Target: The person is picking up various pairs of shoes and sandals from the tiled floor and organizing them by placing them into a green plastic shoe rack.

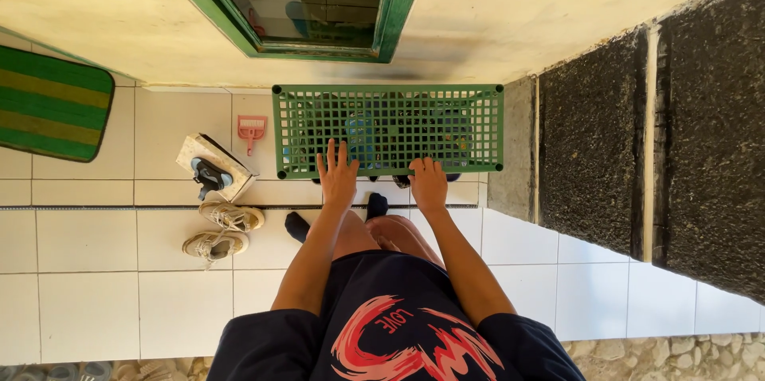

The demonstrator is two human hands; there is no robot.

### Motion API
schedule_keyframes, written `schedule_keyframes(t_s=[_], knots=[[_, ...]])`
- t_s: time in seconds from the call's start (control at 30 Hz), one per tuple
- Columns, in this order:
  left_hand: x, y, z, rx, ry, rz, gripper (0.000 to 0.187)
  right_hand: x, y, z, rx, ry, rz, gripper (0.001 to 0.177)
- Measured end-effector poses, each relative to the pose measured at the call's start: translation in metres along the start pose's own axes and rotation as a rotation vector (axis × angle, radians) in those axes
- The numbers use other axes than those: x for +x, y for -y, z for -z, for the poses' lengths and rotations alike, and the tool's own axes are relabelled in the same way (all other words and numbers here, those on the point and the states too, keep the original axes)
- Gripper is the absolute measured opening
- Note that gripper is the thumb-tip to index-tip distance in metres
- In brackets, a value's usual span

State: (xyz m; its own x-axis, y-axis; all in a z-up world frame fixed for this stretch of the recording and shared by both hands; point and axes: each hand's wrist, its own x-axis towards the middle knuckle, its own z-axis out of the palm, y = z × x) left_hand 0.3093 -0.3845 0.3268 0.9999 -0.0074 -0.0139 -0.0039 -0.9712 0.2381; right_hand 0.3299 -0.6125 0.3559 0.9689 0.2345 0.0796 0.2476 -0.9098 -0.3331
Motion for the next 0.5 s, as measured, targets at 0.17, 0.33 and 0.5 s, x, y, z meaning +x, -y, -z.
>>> schedule_keyframes(t_s=[0.17,0.33,0.5], knots=[[-0.0003,0.0018,-0.0026,-0.003,-0.011,-0.005,0.016,0.0058,0.0011,0.0,-0.034,0.025,-0.002,0.036],[0.0009,0.0042,-0.0032,-0.003,-0.023,-0.018,0.014,0.0084,0.001,0.0034,-0.082,0.045,0.024,0.034],[0.0021,0.0023,0.0054,0.018,0.021,-0.029,0.013,0.0088,0.0004,-0.0002,-0.081,0.058,0.005,0.031]])
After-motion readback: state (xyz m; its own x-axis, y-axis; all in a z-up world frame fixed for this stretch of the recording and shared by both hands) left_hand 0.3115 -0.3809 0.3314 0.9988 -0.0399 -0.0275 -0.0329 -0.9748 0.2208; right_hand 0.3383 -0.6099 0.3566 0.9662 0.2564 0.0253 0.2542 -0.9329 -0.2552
